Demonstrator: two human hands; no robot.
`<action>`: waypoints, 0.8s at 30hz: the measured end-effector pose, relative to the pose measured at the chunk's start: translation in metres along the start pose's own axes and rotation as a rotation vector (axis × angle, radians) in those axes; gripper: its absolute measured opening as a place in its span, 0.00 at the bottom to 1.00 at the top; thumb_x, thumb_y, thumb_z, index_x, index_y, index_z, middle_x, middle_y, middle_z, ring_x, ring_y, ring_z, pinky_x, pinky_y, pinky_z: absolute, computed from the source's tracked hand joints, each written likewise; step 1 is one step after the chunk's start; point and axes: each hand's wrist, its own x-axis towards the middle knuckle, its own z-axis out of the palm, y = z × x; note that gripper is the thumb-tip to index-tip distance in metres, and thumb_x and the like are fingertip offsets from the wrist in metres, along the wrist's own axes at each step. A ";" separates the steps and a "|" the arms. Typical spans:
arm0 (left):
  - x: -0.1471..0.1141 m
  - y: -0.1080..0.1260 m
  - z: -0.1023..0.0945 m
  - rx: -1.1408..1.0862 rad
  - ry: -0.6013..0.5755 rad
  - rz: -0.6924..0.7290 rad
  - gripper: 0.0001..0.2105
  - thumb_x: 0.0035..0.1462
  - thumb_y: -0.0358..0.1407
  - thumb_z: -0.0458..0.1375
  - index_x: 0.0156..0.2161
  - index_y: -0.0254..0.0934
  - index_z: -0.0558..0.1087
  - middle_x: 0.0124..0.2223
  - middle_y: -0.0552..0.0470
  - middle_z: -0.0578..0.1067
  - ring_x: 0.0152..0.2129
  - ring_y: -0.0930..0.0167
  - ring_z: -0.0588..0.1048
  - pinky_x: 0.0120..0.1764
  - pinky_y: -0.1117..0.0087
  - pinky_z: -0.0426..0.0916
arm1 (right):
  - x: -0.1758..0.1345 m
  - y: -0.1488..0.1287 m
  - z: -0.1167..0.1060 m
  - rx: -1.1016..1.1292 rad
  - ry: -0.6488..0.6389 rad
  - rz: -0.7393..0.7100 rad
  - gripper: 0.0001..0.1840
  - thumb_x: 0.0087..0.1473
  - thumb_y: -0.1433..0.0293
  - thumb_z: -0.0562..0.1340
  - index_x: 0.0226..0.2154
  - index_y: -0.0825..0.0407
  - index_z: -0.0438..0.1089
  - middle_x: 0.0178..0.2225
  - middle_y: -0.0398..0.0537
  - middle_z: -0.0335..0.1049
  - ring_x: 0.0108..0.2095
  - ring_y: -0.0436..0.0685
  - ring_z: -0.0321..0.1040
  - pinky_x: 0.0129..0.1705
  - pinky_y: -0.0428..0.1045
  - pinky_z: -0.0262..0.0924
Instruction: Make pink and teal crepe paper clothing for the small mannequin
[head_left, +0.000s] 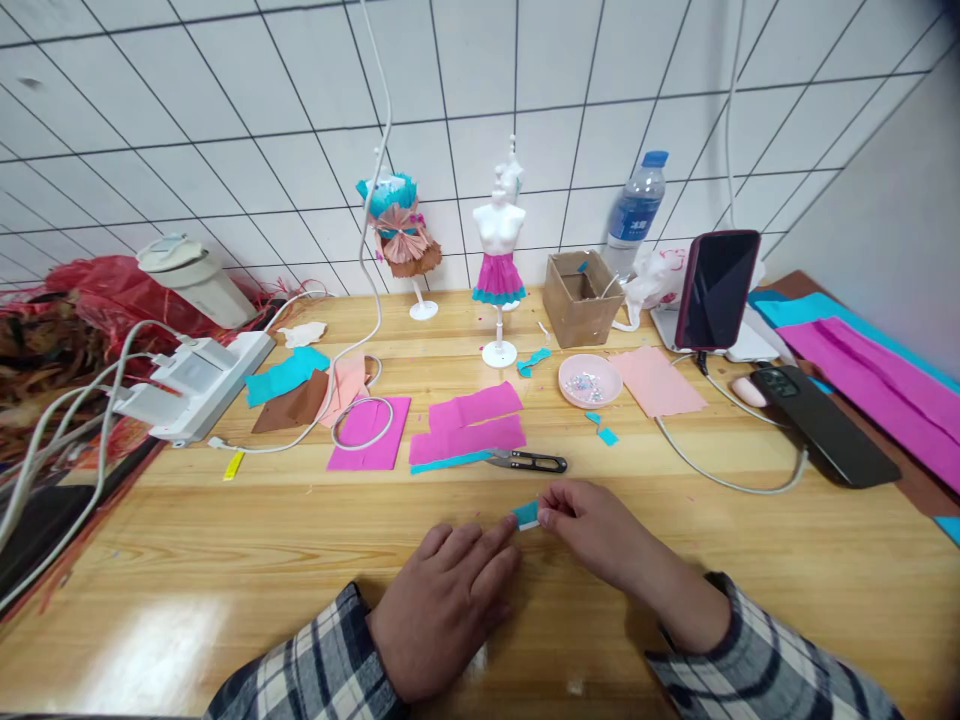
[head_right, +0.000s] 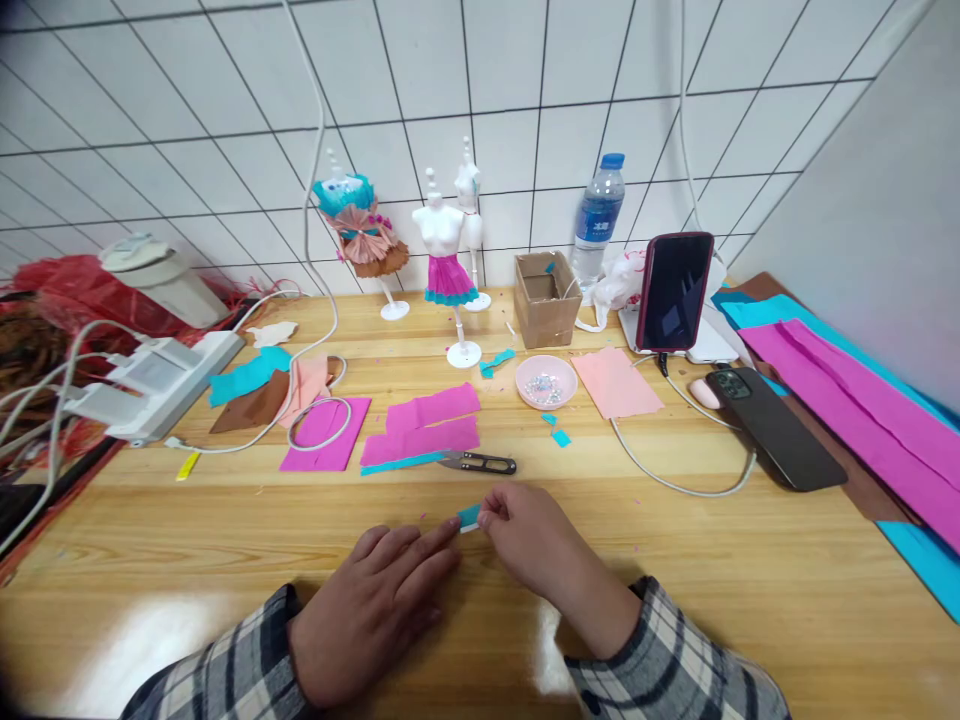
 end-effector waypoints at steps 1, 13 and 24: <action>0.000 0.000 0.000 -0.011 0.008 0.000 0.19 0.62 0.42 0.53 0.57 0.43 0.65 0.64 0.52 0.63 0.50 0.63 0.66 0.49 0.60 0.58 | 0.000 0.001 0.001 -0.009 0.014 -0.001 0.06 0.51 0.71 0.57 0.25 0.52 0.68 0.25 0.42 0.69 0.28 0.52 0.63 0.29 0.46 0.50; 0.001 -0.001 -0.001 -0.023 0.016 -0.021 0.30 0.62 0.46 0.52 0.66 0.39 0.51 0.60 0.49 0.68 0.49 0.63 0.67 0.52 0.60 0.56 | -0.004 -0.003 0.005 -0.068 0.083 0.022 0.06 0.52 0.71 0.58 0.26 0.51 0.69 0.25 0.43 0.72 0.28 0.53 0.65 0.28 0.47 0.48; 0.006 -0.002 0.001 0.037 -0.081 -0.008 0.31 0.61 0.46 0.51 0.66 0.38 0.52 0.60 0.44 0.68 0.51 0.61 0.65 0.51 0.59 0.59 | -0.006 -0.006 0.008 -0.195 0.155 0.018 0.07 0.54 0.70 0.57 0.27 0.51 0.69 0.28 0.47 0.74 0.29 0.54 0.67 0.30 0.48 0.50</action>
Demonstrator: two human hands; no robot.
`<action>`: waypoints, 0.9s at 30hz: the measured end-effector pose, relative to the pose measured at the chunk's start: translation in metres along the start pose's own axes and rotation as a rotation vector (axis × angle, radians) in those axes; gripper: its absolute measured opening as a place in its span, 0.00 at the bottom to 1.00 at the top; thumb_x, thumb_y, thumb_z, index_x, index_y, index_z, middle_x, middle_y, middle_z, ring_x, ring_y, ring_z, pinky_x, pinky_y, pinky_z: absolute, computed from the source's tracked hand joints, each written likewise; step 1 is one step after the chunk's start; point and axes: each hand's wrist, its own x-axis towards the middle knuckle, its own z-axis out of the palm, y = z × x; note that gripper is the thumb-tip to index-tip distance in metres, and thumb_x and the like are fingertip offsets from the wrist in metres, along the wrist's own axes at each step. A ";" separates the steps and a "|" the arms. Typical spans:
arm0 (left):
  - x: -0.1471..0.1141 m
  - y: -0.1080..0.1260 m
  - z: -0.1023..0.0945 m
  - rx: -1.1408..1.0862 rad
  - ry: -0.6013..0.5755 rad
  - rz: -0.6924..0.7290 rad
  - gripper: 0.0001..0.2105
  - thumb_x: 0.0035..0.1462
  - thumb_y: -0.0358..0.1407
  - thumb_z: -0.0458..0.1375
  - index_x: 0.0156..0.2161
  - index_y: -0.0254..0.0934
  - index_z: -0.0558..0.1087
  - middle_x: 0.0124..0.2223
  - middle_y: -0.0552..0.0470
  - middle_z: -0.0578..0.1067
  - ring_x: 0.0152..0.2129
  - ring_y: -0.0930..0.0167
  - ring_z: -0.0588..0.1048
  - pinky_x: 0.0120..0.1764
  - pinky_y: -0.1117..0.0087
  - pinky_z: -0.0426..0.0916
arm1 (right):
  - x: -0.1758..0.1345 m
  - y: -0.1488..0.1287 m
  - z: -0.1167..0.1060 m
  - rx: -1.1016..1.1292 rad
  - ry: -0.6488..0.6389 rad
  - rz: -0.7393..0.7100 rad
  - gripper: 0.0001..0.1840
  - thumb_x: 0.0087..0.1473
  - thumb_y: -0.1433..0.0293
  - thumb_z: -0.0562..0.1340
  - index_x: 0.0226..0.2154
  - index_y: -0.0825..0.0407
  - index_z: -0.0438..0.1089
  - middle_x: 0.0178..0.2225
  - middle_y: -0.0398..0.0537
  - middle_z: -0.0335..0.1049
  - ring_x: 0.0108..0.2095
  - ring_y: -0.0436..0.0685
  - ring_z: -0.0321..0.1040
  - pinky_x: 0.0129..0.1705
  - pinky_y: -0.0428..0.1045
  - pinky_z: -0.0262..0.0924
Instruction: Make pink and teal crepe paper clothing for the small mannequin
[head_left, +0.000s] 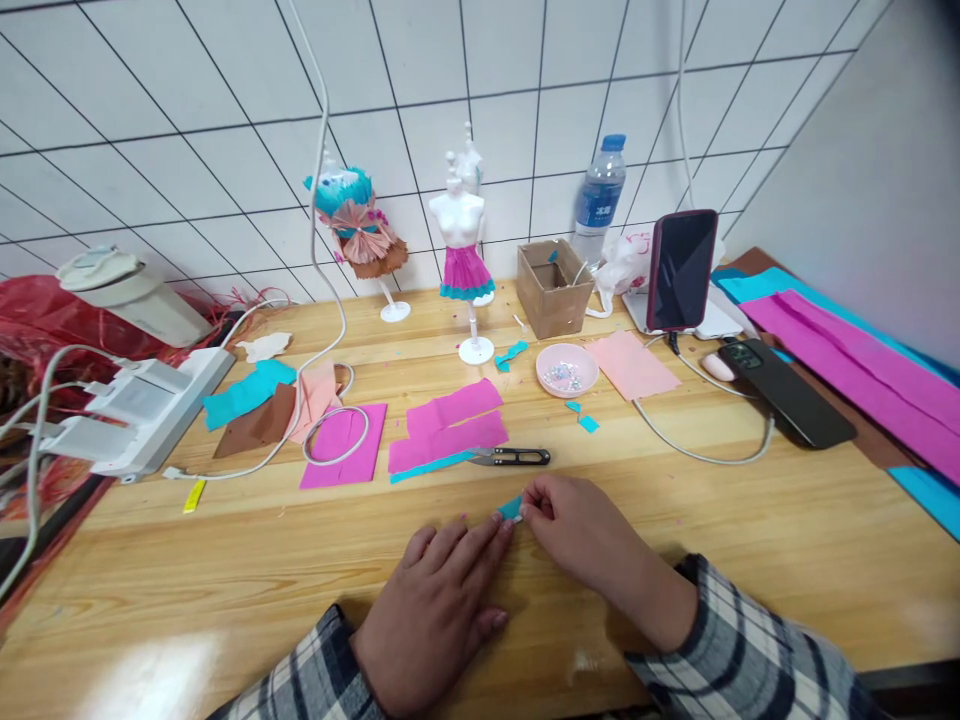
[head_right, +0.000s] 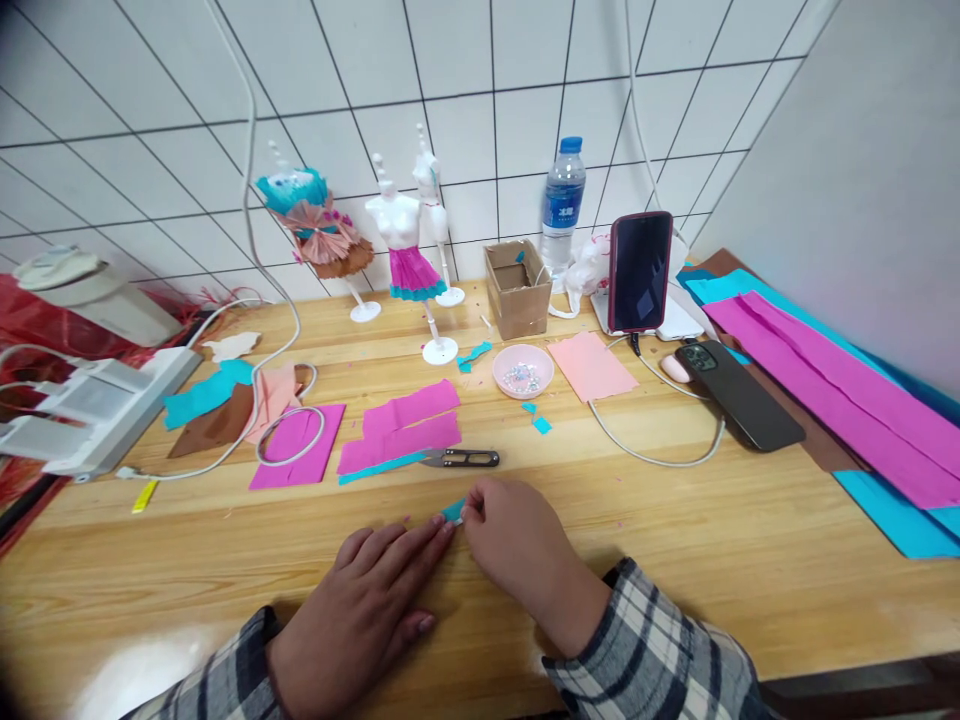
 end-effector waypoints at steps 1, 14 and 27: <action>0.000 0.000 0.000 0.006 0.007 0.003 0.31 0.61 0.46 0.52 0.66 0.38 0.52 0.59 0.45 0.68 0.50 0.61 0.66 0.51 0.59 0.59 | 0.000 0.000 0.000 -0.005 0.004 -0.001 0.07 0.54 0.70 0.57 0.28 0.51 0.69 0.28 0.47 0.74 0.29 0.54 0.67 0.30 0.48 0.50; -0.001 -0.004 0.002 -0.039 0.039 -0.010 0.33 0.60 0.42 0.54 0.67 0.38 0.49 0.58 0.47 0.70 0.49 0.61 0.66 0.51 0.59 0.55 | 0.000 -0.001 -0.002 0.058 0.020 -0.003 0.06 0.52 0.71 0.58 0.26 0.51 0.69 0.25 0.44 0.71 0.27 0.52 0.63 0.29 0.47 0.48; -0.002 -0.005 0.000 -0.115 0.028 -0.043 0.32 0.60 0.35 0.54 0.67 0.43 0.47 0.59 0.50 0.68 0.50 0.63 0.65 0.53 0.59 0.59 | -0.002 0.015 -0.019 0.341 -0.358 -0.090 0.05 0.49 0.69 0.61 0.28 0.53 0.72 0.19 0.37 0.61 0.22 0.47 0.56 0.24 0.44 0.47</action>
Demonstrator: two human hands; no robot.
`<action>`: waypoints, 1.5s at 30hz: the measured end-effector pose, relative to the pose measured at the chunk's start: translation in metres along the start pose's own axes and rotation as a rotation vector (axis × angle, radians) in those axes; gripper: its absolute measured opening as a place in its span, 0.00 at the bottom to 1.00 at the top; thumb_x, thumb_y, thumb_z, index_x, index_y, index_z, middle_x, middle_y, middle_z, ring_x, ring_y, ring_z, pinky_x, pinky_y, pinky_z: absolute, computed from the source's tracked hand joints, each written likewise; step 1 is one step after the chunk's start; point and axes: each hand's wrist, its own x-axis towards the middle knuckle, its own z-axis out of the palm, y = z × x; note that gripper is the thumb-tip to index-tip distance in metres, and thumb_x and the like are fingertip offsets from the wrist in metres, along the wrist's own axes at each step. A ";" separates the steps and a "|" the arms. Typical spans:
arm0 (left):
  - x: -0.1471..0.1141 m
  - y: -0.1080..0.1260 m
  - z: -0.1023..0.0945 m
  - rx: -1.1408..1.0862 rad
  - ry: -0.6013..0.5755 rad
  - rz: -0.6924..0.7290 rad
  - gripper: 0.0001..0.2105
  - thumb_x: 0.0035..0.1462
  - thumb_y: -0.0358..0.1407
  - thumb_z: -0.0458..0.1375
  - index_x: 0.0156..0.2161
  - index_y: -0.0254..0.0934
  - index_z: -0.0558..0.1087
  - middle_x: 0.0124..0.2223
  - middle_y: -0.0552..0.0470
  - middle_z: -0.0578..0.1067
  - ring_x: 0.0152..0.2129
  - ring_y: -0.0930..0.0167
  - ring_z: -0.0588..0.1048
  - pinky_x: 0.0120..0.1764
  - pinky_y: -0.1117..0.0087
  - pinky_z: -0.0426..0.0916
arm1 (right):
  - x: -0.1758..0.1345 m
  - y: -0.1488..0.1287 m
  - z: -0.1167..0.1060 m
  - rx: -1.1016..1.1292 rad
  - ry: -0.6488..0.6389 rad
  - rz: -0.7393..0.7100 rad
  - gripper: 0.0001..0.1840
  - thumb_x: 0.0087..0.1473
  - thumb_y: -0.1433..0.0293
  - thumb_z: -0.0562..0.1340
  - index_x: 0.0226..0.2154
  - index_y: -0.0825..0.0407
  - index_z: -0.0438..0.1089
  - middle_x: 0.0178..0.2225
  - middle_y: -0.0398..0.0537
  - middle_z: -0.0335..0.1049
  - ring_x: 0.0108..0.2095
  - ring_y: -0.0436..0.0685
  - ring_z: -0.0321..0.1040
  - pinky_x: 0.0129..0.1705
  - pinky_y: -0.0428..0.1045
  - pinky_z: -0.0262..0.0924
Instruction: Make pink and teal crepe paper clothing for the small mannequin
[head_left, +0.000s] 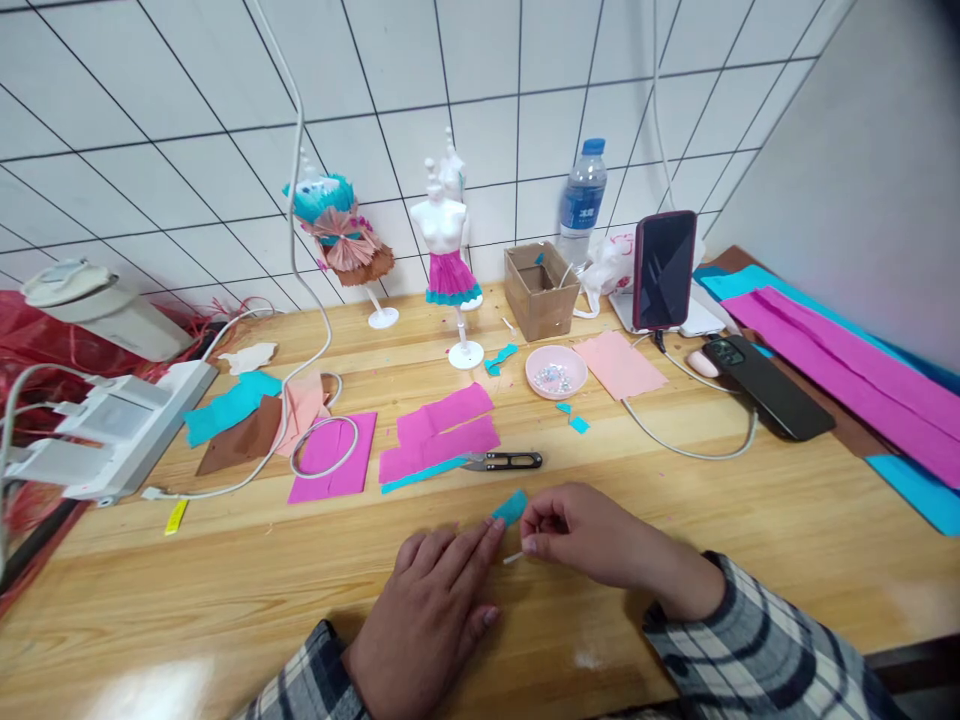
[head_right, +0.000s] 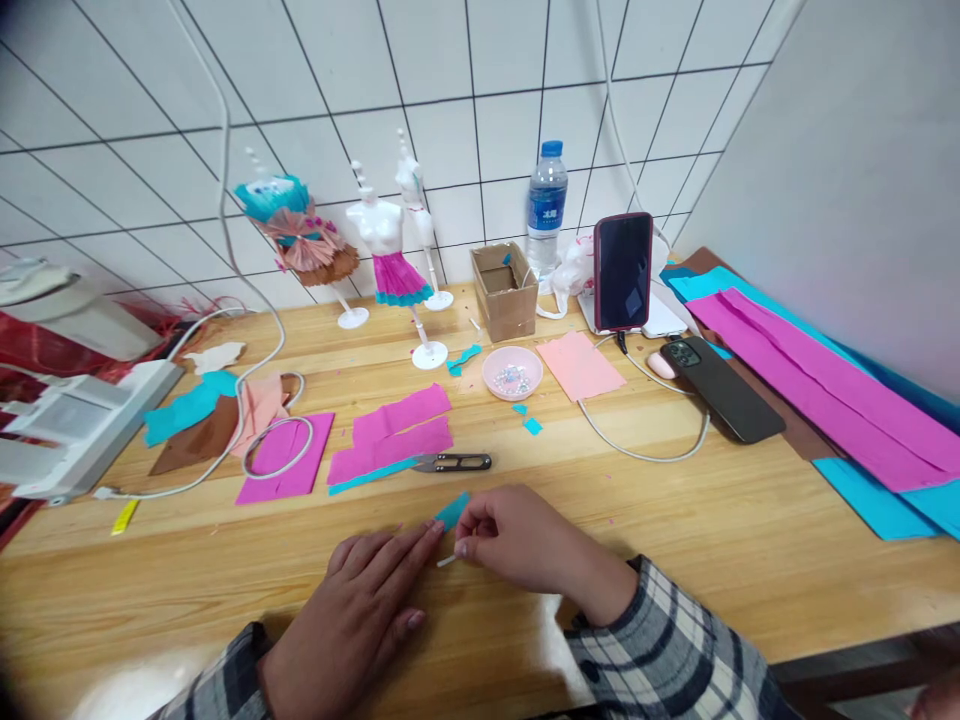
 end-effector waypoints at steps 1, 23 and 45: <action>0.000 -0.001 0.000 -0.025 0.008 0.006 0.33 0.61 0.36 0.54 0.67 0.44 0.46 0.60 0.50 0.67 0.50 0.63 0.65 0.53 0.60 0.59 | 0.000 -0.001 0.000 0.005 -0.002 0.002 0.06 0.49 0.69 0.61 0.28 0.53 0.72 0.19 0.37 0.61 0.22 0.47 0.56 0.24 0.44 0.47; 0.003 0.001 -0.002 0.004 0.054 0.017 0.40 0.62 0.34 0.53 0.68 0.39 0.30 0.55 0.48 0.71 0.47 0.62 0.66 0.50 0.60 0.59 | 0.017 -0.012 0.010 -0.215 0.284 0.108 0.06 0.49 0.70 0.60 0.25 0.52 0.72 0.24 0.43 0.71 0.25 0.49 0.63 0.26 0.44 0.47; 0.005 0.003 -0.002 0.045 0.023 0.007 0.35 0.61 0.37 0.53 0.68 0.40 0.40 0.56 0.48 0.70 0.48 0.63 0.66 0.51 0.61 0.60 | 0.017 -0.014 0.013 -0.321 0.311 0.119 0.09 0.52 0.68 0.57 0.27 0.50 0.72 0.27 0.44 0.74 0.28 0.51 0.66 0.27 0.46 0.48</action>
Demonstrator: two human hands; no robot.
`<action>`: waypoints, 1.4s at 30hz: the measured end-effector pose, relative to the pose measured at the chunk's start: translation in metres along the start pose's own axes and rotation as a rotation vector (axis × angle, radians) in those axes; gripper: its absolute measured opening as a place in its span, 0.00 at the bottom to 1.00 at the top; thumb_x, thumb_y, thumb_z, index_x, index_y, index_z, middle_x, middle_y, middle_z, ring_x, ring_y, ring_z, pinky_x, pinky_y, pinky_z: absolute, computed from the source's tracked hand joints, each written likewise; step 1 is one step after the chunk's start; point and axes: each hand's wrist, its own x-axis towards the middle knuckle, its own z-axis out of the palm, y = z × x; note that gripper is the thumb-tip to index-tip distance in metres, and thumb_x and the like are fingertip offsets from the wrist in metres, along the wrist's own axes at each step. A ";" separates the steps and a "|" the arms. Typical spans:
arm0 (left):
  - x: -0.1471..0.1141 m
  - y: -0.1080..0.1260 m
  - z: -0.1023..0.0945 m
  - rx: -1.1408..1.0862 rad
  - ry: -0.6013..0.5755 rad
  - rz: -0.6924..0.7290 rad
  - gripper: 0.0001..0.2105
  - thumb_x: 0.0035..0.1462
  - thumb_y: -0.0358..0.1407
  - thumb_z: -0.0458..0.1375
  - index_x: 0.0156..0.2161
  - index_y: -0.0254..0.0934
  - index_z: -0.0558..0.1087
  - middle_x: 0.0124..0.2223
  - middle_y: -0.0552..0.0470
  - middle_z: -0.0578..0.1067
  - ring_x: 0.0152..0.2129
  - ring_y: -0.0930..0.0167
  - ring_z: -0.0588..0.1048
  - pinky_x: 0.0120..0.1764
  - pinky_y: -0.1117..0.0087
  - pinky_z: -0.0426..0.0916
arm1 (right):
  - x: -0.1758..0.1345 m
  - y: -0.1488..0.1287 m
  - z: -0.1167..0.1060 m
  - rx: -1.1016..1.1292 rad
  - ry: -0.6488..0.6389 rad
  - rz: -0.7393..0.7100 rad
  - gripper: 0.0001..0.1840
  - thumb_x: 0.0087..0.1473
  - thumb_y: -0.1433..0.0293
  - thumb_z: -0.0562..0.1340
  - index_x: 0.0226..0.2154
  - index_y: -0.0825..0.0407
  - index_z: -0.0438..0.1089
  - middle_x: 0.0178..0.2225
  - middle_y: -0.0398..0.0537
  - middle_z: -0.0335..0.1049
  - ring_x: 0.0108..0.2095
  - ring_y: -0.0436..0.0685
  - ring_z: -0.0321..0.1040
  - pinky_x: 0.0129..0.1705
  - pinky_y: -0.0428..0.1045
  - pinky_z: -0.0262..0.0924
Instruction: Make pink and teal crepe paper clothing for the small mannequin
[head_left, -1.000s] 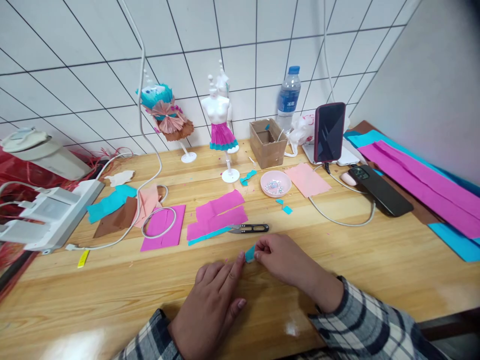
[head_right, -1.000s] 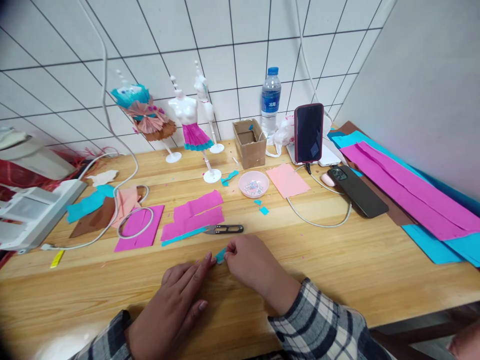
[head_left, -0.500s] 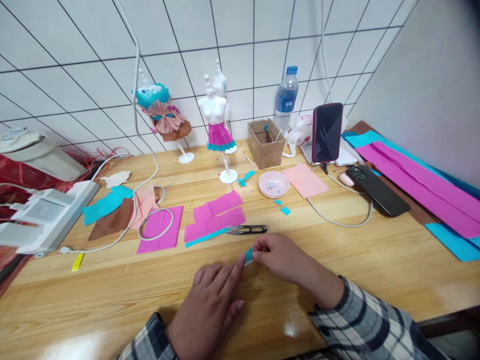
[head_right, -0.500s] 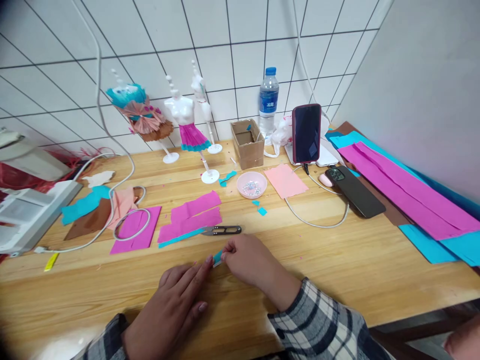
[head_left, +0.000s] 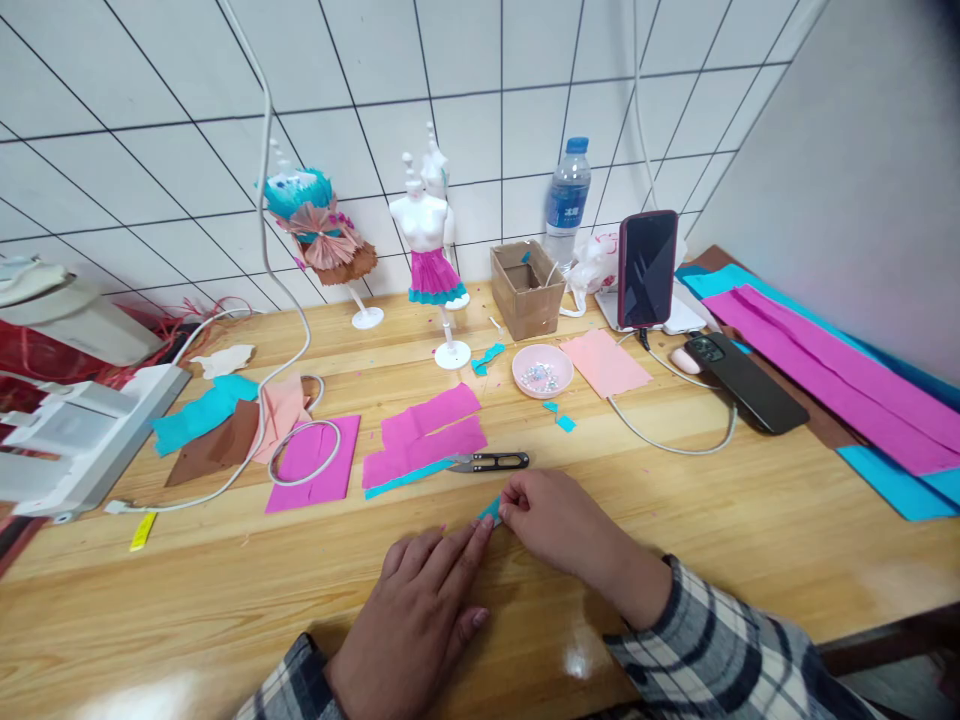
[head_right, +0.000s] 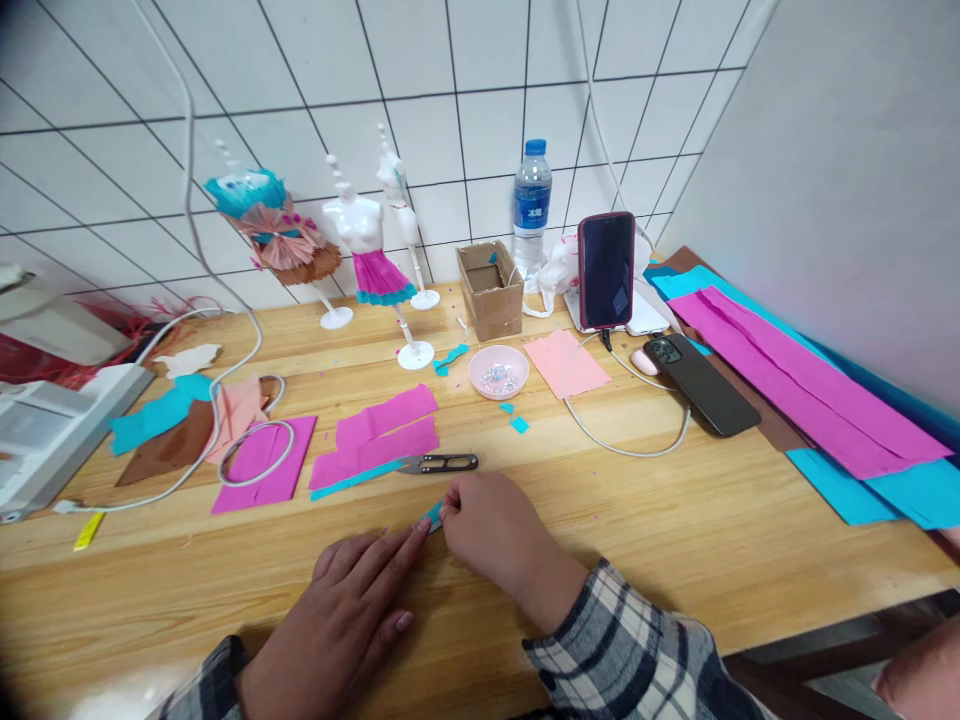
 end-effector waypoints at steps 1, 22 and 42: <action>0.000 0.000 0.000 0.006 -0.004 -0.001 0.34 0.61 0.38 0.54 0.68 0.40 0.42 0.57 0.48 0.70 0.48 0.63 0.67 0.51 0.62 0.60 | 0.000 0.000 0.000 -0.010 0.006 -0.005 0.09 0.53 0.69 0.57 0.27 0.50 0.72 0.27 0.44 0.75 0.29 0.52 0.67 0.28 0.46 0.48; 0.003 0.005 0.004 0.190 0.121 0.027 0.28 0.58 0.44 0.57 0.62 0.39 0.61 0.55 0.51 0.72 0.46 0.65 0.68 0.49 0.63 0.57 | -0.003 0.002 0.002 -0.121 0.074 -0.016 0.06 0.54 0.67 0.59 0.29 0.51 0.70 0.31 0.46 0.74 0.35 0.55 0.68 0.34 0.48 0.51; 0.002 0.004 0.006 0.243 0.189 0.046 0.27 0.59 0.44 0.55 0.62 0.39 0.62 0.56 0.52 0.72 0.46 0.65 0.67 0.48 0.64 0.57 | 0.001 -0.001 -0.013 -0.203 0.041 -0.133 0.08 0.55 0.65 0.59 0.31 0.50 0.72 0.34 0.45 0.75 0.37 0.55 0.69 0.35 0.48 0.52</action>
